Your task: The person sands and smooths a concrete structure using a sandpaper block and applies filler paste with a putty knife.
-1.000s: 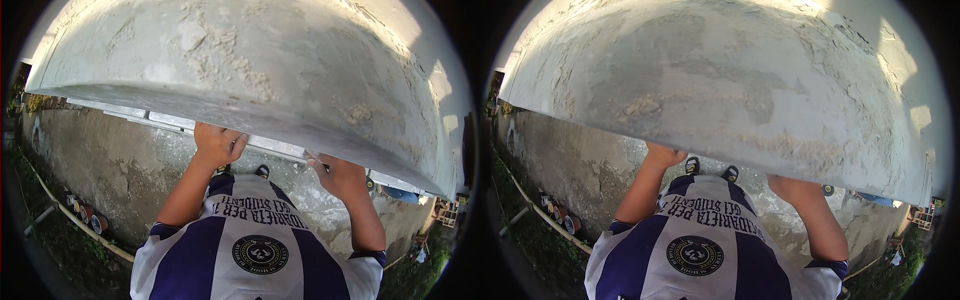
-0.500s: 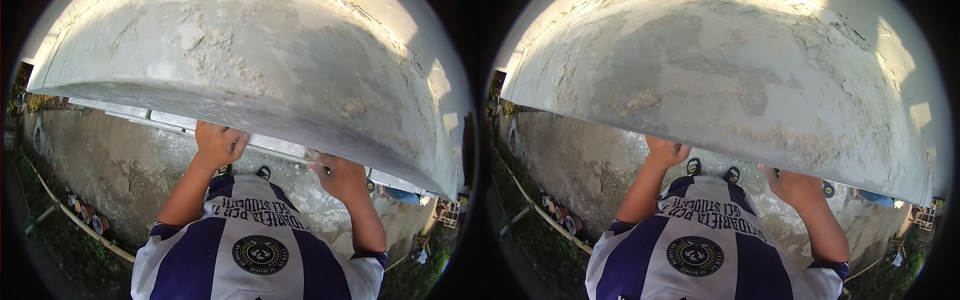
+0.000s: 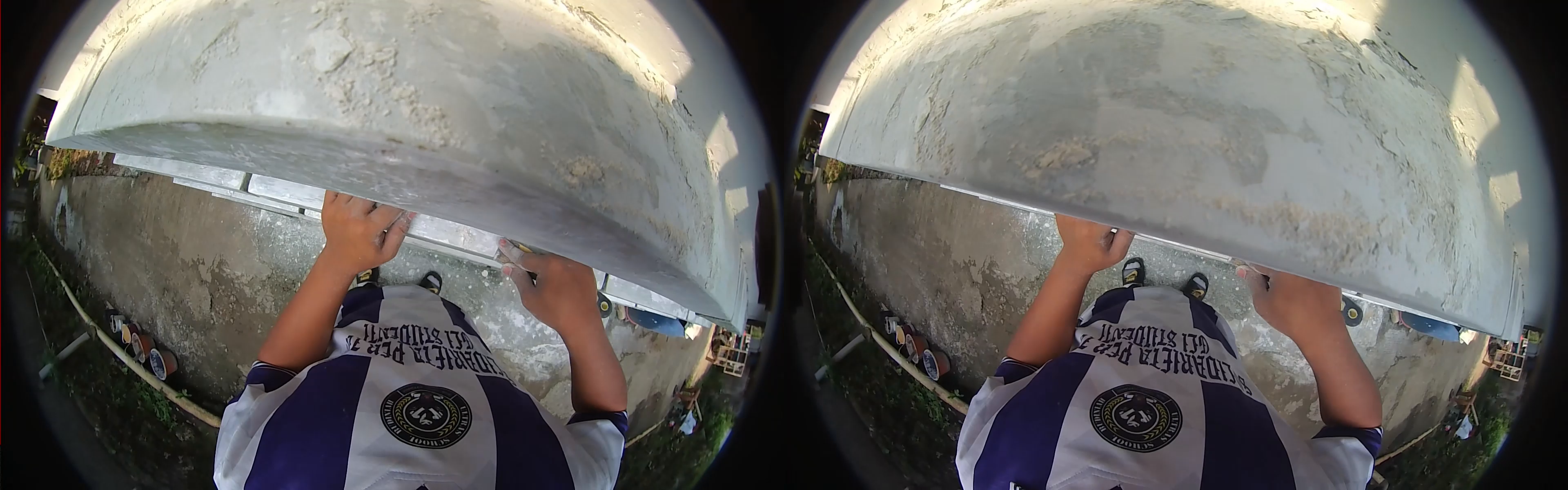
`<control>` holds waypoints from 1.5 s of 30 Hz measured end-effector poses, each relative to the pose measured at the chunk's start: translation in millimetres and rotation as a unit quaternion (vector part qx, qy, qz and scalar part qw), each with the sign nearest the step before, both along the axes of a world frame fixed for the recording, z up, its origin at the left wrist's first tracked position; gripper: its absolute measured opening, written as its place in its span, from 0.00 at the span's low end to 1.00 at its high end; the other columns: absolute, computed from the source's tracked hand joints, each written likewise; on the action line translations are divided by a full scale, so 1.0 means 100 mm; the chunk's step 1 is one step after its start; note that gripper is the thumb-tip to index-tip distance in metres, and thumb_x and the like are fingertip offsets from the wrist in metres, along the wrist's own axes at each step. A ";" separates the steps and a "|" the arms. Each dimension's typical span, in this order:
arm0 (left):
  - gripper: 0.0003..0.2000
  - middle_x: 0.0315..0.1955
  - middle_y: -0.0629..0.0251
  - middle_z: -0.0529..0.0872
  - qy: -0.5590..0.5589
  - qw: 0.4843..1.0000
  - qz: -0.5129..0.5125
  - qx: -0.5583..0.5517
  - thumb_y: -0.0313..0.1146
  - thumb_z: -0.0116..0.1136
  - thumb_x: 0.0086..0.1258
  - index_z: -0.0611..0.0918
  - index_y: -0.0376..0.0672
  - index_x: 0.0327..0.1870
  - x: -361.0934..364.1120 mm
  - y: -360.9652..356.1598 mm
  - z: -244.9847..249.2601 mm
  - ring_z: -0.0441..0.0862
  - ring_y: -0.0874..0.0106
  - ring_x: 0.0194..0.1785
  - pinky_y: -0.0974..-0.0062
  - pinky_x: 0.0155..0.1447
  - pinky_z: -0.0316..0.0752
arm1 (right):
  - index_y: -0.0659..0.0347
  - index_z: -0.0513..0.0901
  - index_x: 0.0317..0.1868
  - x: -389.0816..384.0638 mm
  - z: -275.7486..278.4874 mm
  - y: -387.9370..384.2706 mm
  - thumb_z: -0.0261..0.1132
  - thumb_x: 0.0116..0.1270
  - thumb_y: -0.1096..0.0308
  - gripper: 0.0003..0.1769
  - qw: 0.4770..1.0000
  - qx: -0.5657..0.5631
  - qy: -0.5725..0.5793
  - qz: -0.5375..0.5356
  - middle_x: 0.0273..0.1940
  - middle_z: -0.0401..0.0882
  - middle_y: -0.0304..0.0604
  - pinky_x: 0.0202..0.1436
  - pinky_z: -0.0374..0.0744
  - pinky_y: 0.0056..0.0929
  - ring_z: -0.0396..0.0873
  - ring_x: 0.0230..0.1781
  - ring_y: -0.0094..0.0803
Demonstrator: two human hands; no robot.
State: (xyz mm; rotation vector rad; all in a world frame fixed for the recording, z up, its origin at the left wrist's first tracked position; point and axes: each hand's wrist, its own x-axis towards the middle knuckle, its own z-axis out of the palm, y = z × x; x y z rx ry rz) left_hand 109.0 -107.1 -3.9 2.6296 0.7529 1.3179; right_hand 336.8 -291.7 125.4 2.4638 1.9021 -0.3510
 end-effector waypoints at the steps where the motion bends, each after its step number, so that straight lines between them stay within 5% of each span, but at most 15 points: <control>1: 0.06 0.37 0.66 0.88 0.003 1.000 0.002 -0.002 0.40 0.73 0.56 0.90 0.51 0.30 0.00 0.00 0.00 0.82 0.62 0.41 0.61 0.48 0.69 | 0.48 0.90 0.52 -0.04 -0.06 0.04 0.67 0.71 0.52 0.16 1.000 0.019 0.005 0.010 0.44 0.87 0.47 0.52 0.81 0.48 0.85 0.46 0.49; 8: 0.13 0.41 0.67 0.91 0.037 0.999 0.003 -0.019 0.36 0.68 0.52 0.91 0.54 0.41 -0.06 0.01 -0.06 0.87 0.61 0.42 0.61 0.45 0.76 | 0.42 0.93 0.52 -0.25 -0.09 0.33 0.70 0.70 0.50 0.15 0.999 0.000 0.035 -0.009 0.46 0.90 0.45 0.55 0.82 0.41 0.87 0.48 0.46; 11: 0.07 0.39 0.64 0.89 -0.004 1.000 0.000 0.007 0.41 0.73 0.57 0.91 0.52 0.31 0.02 0.01 0.02 0.82 0.63 0.42 0.62 0.49 0.69 | 0.44 0.93 0.53 -0.10 -0.09 0.11 0.70 0.70 0.51 0.16 0.999 0.021 -0.026 -0.008 0.48 0.90 0.44 0.58 0.81 0.40 0.86 0.52 0.47; 17: 0.07 0.37 0.65 0.88 -0.004 1.000 0.008 0.015 0.42 0.73 0.56 0.91 0.51 0.31 0.01 -0.01 0.03 0.82 0.63 0.40 0.63 0.48 0.69 | 0.46 0.93 0.53 -0.09 -0.17 0.19 0.70 0.70 0.49 0.17 0.997 0.066 -0.034 0.032 0.55 0.87 0.45 0.65 0.77 0.44 0.82 0.60 0.47; 20: 0.07 0.33 0.66 0.86 0.013 1.000 -0.004 -0.019 0.42 0.73 0.56 0.91 0.52 0.30 -0.01 -0.01 0.00 0.80 0.64 0.38 0.63 0.46 0.68 | 0.47 0.93 0.53 -0.31 -0.09 0.50 0.71 0.69 0.50 0.18 0.998 -0.027 0.051 -0.018 0.59 0.86 0.45 0.66 0.76 0.46 0.81 0.61 0.48; 33: 0.06 0.35 0.67 0.88 0.001 1.000 0.003 -0.011 0.41 0.73 0.57 0.91 0.52 0.31 0.00 -0.02 0.04 0.80 0.64 0.39 0.63 0.45 0.67 | 0.42 0.92 0.53 -0.03 -0.14 0.08 0.73 0.64 0.53 0.18 0.994 0.088 0.007 -0.060 0.56 0.88 0.41 0.66 0.76 0.41 0.82 0.60 0.46; 41: 0.08 0.42 0.65 0.89 0.017 1.000 -0.006 -0.022 0.41 0.72 0.58 0.92 0.51 0.36 -0.02 -0.03 0.04 0.84 0.62 0.47 0.62 0.55 0.70 | 0.43 0.92 0.54 -0.15 -0.12 0.21 0.74 0.64 0.52 0.18 0.995 0.049 0.045 -0.080 0.55 0.88 0.44 0.64 0.77 0.42 0.83 0.58 0.46; 45: 0.08 0.40 0.66 0.89 0.013 1.000 -0.004 -0.022 0.39 0.72 0.56 0.91 0.51 0.37 -0.02 -0.03 0.05 0.85 0.62 0.44 0.62 0.51 0.72 | 0.42 0.92 0.53 0.09 -0.01 -0.05 0.74 0.64 0.53 0.18 0.989 0.040 0.059 -0.127 0.53 0.89 0.44 0.62 0.78 0.42 0.84 0.55 0.47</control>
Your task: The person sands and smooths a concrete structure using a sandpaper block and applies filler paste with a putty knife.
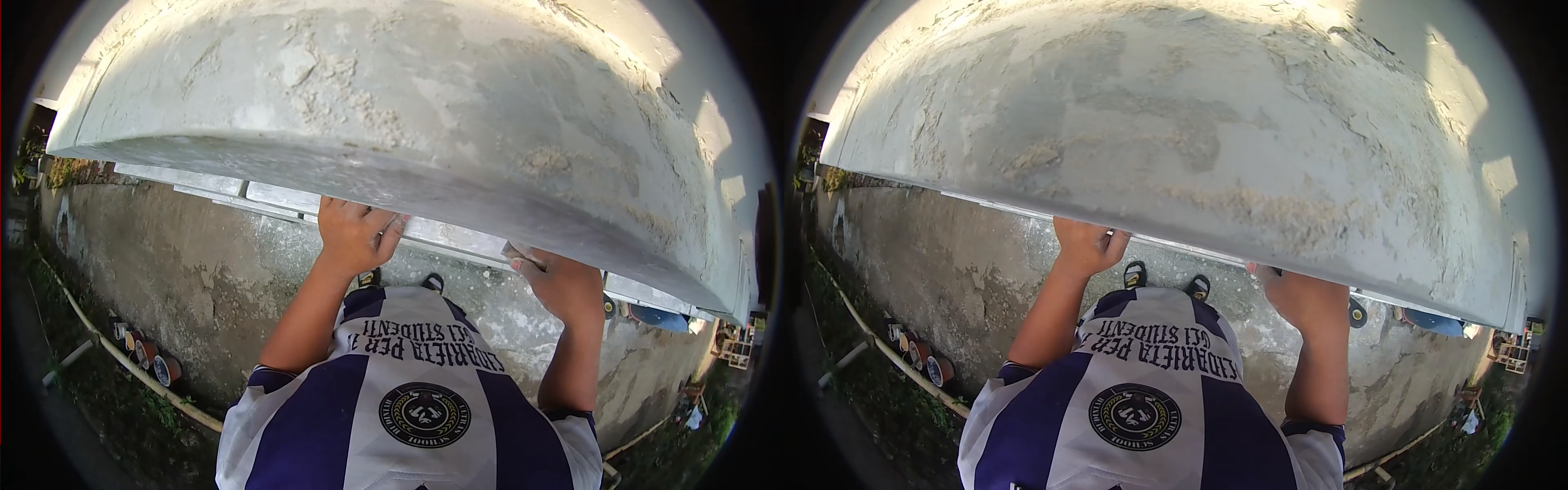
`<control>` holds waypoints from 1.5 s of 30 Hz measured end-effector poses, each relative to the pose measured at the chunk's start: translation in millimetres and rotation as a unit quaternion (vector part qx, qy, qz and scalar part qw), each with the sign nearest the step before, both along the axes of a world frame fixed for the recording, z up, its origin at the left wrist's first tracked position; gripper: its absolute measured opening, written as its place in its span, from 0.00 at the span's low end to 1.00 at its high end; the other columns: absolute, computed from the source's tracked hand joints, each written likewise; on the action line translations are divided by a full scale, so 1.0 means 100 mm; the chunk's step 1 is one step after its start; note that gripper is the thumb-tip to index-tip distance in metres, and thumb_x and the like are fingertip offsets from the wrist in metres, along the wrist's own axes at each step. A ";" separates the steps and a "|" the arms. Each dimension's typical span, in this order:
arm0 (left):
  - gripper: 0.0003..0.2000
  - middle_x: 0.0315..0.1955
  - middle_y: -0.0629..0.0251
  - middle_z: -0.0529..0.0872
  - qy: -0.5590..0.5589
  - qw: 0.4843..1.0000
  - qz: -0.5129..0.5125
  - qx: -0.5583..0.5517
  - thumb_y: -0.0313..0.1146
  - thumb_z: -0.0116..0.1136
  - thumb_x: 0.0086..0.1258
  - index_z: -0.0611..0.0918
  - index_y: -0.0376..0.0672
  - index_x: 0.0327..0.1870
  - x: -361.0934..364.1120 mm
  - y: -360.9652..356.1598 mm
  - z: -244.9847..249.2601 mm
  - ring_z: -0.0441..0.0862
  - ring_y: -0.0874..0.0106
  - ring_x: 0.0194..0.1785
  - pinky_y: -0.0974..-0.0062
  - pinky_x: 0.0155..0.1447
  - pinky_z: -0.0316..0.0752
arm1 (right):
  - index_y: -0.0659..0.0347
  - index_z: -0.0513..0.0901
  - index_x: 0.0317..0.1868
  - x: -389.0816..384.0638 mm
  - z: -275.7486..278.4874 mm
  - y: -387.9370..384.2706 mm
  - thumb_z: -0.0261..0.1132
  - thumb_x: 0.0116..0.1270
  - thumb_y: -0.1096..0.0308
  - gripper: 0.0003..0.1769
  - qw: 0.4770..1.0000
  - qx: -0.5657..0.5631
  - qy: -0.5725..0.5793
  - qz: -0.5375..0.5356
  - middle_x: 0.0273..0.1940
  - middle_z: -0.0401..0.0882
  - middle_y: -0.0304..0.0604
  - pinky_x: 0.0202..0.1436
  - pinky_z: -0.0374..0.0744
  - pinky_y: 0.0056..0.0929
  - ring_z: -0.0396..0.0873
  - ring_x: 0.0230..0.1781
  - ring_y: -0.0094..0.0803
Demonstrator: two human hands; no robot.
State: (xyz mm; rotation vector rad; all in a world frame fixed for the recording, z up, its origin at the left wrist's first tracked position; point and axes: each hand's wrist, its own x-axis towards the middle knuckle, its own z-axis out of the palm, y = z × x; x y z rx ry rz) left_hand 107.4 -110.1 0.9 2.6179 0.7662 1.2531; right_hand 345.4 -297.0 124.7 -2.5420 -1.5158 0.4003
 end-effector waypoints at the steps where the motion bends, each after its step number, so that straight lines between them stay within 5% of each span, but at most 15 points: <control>1: 0.09 0.38 0.67 0.90 -0.005 1.000 0.001 0.008 0.38 0.72 0.55 0.91 0.52 0.37 0.01 0.01 0.03 0.86 0.62 0.42 0.62 0.48 0.74 | 0.43 0.92 0.53 -0.01 0.00 0.00 0.74 0.64 0.52 0.18 1.000 0.006 -0.016 0.006 0.52 0.89 0.44 0.61 0.78 0.42 0.84 0.54 0.46; 8: 0.08 0.37 0.66 0.88 -0.013 0.999 -0.002 0.029 0.41 0.73 0.57 0.91 0.50 0.34 0.02 0.02 0.06 0.82 0.62 0.43 0.61 0.53 0.70 | 0.45 0.92 0.53 -0.38 -0.22 0.46 0.73 0.64 0.51 0.19 0.996 0.061 -0.026 0.054 0.52 0.89 0.44 0.61 0.78 0.42 0.84 0.54 0.47; 16: 0.07 0.34 0.67 0.86 -0.006 1.000 -0.002 0.012 0.41 0.73 0.58 0.91 0.51 0.32 0.01 0.01 0.02 0.81 0.64 0.40 0.62 0.49 0.68 | 0.55 0.90 0.52 0.28 -0.14 0.12 0.72 0.67 0.50 0.21 0.997 -0.002 0.078 0.019 0.53 0.88 0.49 0.61 0.77 0.44 0.82 0.56 0.52; 19: 0.07 0.32 0.68 0.85 -0.006 1.000 0.004 0.021 0.41 0.73 0.58 0.91 0.52 0.33 0.00 0.02 0.05 0.79 0.65 0.38 0.63 0.47 0.67 | 0.59 0.88 0.54 0.19 -0.27 0.27 0.72 0.68 0.51 0.23 0.989 0.068 -0.008 0.131 0.55 0.87 0.53 0.62 0.76 0.45 0.81 0.57 0.53; 31: 0.07 0.29 0.68 0.81 -0.003 1.000 -0.006 0.016 0.41 0.72 0.59 0.92 0.53 0.37 0.00 0.01 0.06 0.76 0.65 0.37 0.64 0.45 0.65 | 0.52 0.89 0.57 0.17 0.02 0.17 0.71 0.68 0.52 0.21 0.996 -0.025 0.031 0.084 0.55 0.87 0.51 0.64 0.76 0.43 0.82 0.58 0.52; 37: 0.11 0.30 0.68 0.80 0.000 1.000 -0.029 -0.010 0.38 0.72 0.59 0.92 0.52 0.42 -0.03 0.01 0.16 0.76 0.64 0.38 0.64 0.46 0.64 | 0.47 0.91 0.55 -0.39 -0.09 0.54 0.72 0.67 0.50 0.20 0.991 -0.014 -0.033 0.129 0.46 0.90 0.48 0.55 0.81 0.42 0.86 0.48 0.50; 40: 0.11 0.30 0.68 0.80 0.007 0.999 -0.043 -0.027 0.36 0.72 0.59 0.92 0.51 0.43 -0.07 0.03 0.19 0.76 0.65 0.38 0.63 0.48 0.64 | 0.51 0.90 0.52 -0.51 0.03 0.63 0.70 0.70 0.50 0.18 0.992 -0.058 0.039 0.104 0.47 0.87 0.48 0.57 0.80 0.46 0.84 0.50 0.48; 45: 0.09 0.32 0.67 0.81 0.014 1.000 -0.019 -0.019 0.36 0.72 0.60 0.91 0.49 0.40 -0.21 0.07 0.26 0.77 0.65 0.39 0.61 0.50 0.63 | 0.45 0.94 0.48 -0.22 -0.09 0.20 0.73 0.66 0.50 0.15 0.993 0.033 -0.041 0.106 0.38 0.90 0.49 0.47 0.82 0.41 0.87 0.39 0.48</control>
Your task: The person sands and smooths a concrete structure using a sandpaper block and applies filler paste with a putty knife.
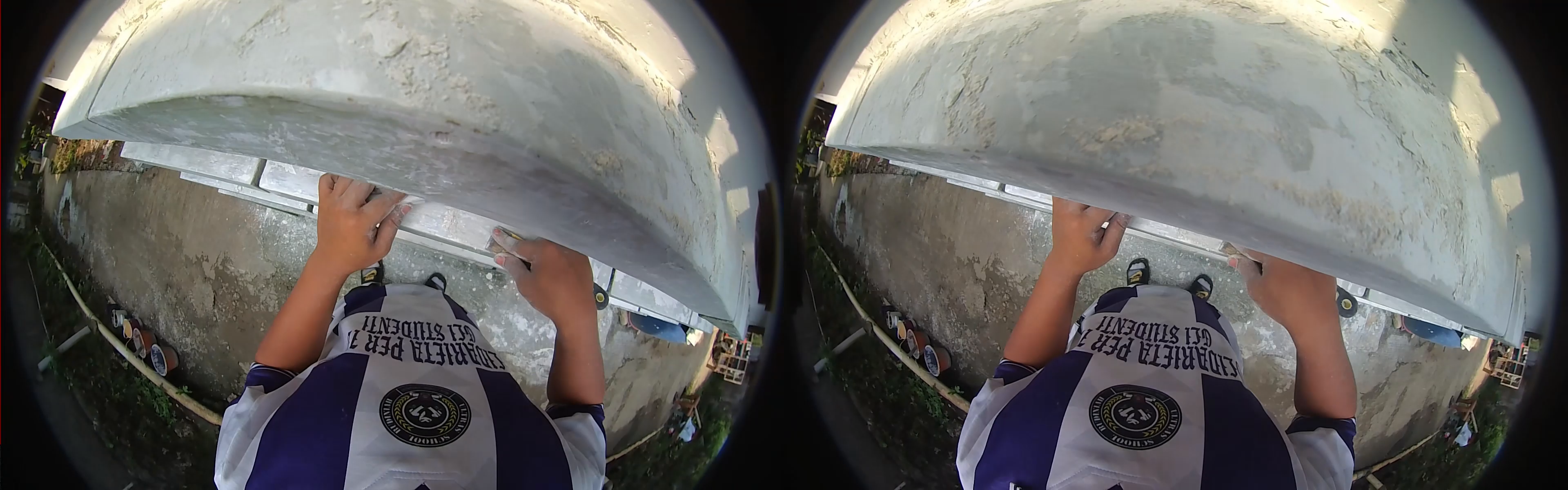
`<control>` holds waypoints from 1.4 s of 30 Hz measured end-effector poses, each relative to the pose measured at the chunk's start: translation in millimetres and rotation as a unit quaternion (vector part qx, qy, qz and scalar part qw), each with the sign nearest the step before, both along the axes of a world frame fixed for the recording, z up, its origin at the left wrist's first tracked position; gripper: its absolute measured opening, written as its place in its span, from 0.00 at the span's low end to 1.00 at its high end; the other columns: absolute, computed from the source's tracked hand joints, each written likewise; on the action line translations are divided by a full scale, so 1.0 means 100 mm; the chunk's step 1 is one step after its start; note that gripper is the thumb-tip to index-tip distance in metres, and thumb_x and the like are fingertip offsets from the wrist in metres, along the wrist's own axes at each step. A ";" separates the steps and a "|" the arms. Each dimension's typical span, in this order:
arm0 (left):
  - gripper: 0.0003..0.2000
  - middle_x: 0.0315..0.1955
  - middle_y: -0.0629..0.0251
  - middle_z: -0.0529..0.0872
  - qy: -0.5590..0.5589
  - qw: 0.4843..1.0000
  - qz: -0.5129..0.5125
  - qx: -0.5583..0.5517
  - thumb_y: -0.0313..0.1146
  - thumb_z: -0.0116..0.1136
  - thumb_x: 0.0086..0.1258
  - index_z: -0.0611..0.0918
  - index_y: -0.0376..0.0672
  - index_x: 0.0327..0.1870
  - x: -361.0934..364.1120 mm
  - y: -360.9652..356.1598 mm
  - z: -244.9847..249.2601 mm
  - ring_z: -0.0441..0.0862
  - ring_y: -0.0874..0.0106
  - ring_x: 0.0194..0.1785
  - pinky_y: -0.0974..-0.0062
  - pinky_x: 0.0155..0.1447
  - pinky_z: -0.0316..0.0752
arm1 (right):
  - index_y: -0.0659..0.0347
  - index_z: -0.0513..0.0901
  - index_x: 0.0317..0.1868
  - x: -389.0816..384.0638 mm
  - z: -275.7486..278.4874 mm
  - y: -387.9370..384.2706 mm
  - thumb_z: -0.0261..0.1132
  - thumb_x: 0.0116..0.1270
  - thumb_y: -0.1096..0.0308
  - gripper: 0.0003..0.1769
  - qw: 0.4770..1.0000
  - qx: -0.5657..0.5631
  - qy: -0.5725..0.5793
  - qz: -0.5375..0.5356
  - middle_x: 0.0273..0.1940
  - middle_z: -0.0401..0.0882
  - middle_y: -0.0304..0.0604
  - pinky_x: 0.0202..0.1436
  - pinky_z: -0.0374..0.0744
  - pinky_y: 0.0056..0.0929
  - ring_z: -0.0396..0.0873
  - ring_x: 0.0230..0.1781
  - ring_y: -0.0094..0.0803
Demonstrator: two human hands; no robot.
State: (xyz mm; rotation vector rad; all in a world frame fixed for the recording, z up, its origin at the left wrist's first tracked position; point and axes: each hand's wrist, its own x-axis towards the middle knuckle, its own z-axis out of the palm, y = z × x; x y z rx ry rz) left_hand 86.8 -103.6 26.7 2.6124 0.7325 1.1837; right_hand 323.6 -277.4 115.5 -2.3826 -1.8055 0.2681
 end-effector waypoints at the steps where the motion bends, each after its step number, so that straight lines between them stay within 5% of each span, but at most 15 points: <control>1: 0.08 0.32 0.67 0.81 0.002 1.000 0.010 0.004 0.36 0.72 0.60 0.91 0.49 0.40 -0.04 0.02 0.00 0.77 0.65 0.40 0.60 0.50 0.63 | 0.45 0.94 0.47 0.04 0.03 -0.07 0.73 0.66 0.51 0.14 1.000 -0.007 -0.001 -0.007 0.38 0.90 0.49 0.47 0.82 0.42 0.87 0.39 0.49; 11: 0.07 0.37 0.66 0.86 -0.003 1.000 0.029 -0.002 0.37 0.73 0.60 0.90 0.47 0.35 -0.25 0.27 -0.15 0.79 0.63 0.42 0.60 0.52 0.64 | 0.43 0.94 0.49 -0.43 -0.05 0.33 0.72 0.66 0.53 0.14 0.998 0.033 -0.012 0.058 0.33 0.88 0.50 0.39 0.81 0.43 0.86 0.33 0.49; 20: 0.07 0.36 0.65 0.88 0.001 0.999 0.040 -0.020 0.37 0.73 0.58 0.91 0.48 0.35 -0.23 0.27 -0.23 0.81 0.62 0.42 0.60 0.52 0.65 | 0.40 0.93 0.52 -0.20 0.02 -0.06 0.72 0.67 0.53 0.15 0.999 -0.011 -0.031 -0.008 0.31 0.87 0.49 0.37 0.81 0.43 0.85 0.32 0.48; 26: 0.06 0.36 0.67 0.87 0.016 0.999 0.025 -0.029 0.38 0.73 0.59 0.90 0.49 0.34 -0.24 0.29 -0.18 0.80 0.64 0.41 0.62 0.51 0.65 | 0.42 0.93 0.52 -0.60 0.01 0.38 0.73 0.66 0.53 0.15 0.998 -0.057 0.013 0.005 0.29 0.85 0.51 0.37 0.80 0.43 0.85 0.31 0.48; 35: 0.07 0.29 0.67 0.80 -0.009 0.999 0.034 0.015 0.40 0.73 0.60 0.90 0.50 0.33 -0.22 0.30 -0.20 0.74 0.64 0.36 0.63 0.47 0.62 | 0.41 0.93 0.51 -0.33 0.05 0.01 0.72 0.67 0.53 0.14 0.997 -0.041 0.023 -0.057 0.29 0.85 0.52 0.37 0.79 0.45 0.84 0.31 0.50; 42: 0.07 0.29 0.68 0.80 -0.002 0.998 0.041 0.037 0.39 0.73 0.60 0.91 0.50 0.35 -0.22 0.30 -0.14 0.74 0.64 0.36 0.62 0.46 0.62 | 0.41 0.93 0.50 -0.72 -0.07 0.53 0.71 0.68 0.52 0.14 0.999 -0.006 0.049 0.005 0.29 0.85 0.52 0.36 0.80 0.46 0.84 0.31 0.51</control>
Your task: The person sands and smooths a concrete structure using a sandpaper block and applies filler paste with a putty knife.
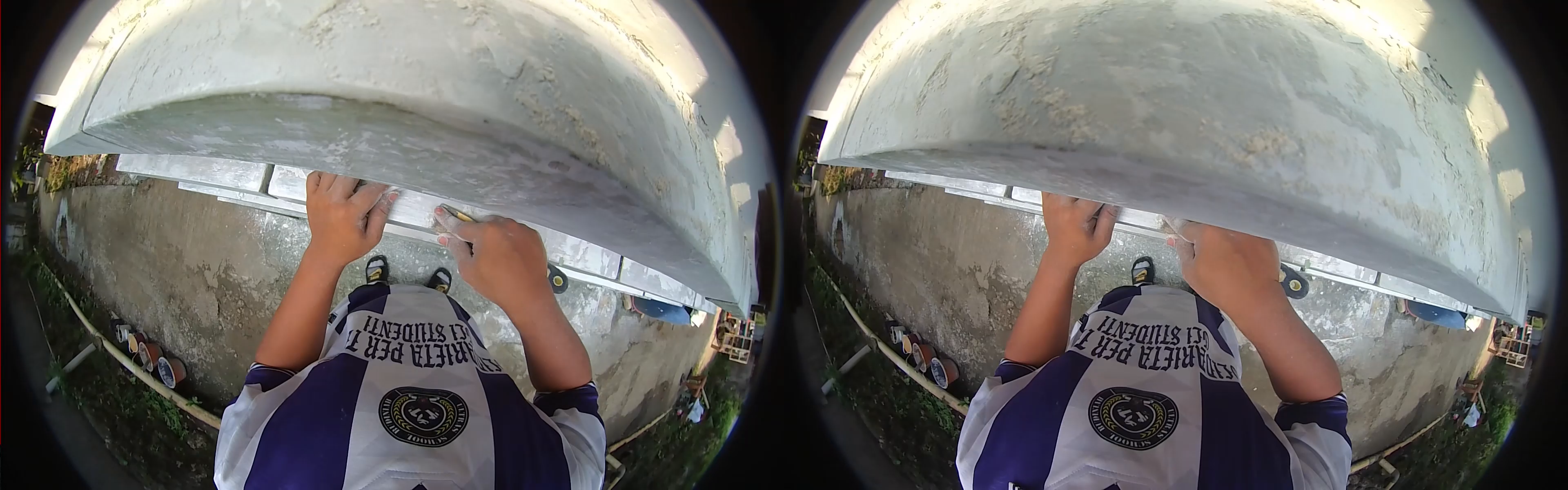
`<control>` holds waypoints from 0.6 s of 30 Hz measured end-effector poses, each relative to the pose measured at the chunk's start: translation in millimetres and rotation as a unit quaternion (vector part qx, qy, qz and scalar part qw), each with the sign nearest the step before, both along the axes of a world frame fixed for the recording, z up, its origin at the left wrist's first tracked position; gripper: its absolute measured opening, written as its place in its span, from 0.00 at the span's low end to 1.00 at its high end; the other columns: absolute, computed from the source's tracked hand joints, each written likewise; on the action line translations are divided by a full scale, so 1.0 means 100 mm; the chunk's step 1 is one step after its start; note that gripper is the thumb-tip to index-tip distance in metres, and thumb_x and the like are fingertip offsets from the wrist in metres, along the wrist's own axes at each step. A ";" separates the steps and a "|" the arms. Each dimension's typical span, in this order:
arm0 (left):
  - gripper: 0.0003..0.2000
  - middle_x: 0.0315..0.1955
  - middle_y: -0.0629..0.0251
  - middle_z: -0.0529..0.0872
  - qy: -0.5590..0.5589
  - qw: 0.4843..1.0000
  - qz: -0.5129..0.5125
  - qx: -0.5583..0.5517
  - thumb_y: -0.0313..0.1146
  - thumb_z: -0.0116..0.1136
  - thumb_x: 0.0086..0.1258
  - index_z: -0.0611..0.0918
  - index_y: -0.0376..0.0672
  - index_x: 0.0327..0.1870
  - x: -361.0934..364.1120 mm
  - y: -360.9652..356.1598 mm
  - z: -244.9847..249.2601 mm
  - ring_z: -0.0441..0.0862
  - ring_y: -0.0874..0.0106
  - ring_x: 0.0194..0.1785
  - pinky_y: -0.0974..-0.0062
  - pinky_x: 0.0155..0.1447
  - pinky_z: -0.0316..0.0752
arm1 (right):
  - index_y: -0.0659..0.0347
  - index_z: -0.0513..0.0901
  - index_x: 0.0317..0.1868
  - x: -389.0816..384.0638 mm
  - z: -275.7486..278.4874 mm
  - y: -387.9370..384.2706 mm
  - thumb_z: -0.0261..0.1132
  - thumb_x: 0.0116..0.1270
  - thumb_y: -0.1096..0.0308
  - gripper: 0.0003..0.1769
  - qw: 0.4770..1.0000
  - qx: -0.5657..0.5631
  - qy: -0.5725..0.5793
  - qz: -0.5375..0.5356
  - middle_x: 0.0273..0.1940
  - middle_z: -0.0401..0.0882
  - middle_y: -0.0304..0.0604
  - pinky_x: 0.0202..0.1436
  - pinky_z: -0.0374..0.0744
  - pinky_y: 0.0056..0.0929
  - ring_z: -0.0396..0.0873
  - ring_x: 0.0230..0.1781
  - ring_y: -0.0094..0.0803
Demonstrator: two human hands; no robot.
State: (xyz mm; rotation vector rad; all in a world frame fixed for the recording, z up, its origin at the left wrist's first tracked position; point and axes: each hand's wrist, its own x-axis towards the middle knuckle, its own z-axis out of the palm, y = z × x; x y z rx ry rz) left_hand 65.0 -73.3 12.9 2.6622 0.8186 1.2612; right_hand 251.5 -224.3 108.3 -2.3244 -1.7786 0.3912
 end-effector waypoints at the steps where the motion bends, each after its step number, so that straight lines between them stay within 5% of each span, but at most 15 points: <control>1: 0.07 0.29 0.68 0.81 0.001 1.000 0.000 0.001 0.39 0.73 0.60 0.91 0.50 0.35 0.00 0.00 0.01 0.74 0.64 0.36 0.62 0.46 0.62 | 0.41 0.93 0.50 0.01 0.02 -0.03 0.71 0.68 0.52 0.14 1.000 -0.001 0.005 -0.007 0.29 0.85 0.52 0.37 0.80 0.46 0.84 0.31 0.50; 9: 0.07 0.28 0.68 0.80 -0.004 1.000 0.001 -0.002 0.39 0.73 0.60 0.92 0.50 0.36 -0.02 0.01 -0.04 0.74 0.64 0.36 0.62 0.47 0.62 | 0.40 0.93 0.51 0.18 0.15 -0.40 0.71 0.68 0.53 0.14 0.997 -0.048 -0.033 -0.048 0.31 0.87 0.50 0.40 0.82 0.44 0.85 0.33 0.48; 18: 0.08 0.28 0.68 0.79 0.011 1.000 0.003 -0.002 0.39 0.72 0.61 0.92 0.51 0.39 -0.01 0.00 -0.01 0.74 0.64 0.37 0.62 0.48 0.63 | 0.46 0.94 0.45 -0.12 0.10 0.07 0.68 0.70 0.53 0.12 0.999 -0.035 0.035 -0.004 0.29 0.85 0.51 0.40 0.81 0.47 0.85 0.33 0.50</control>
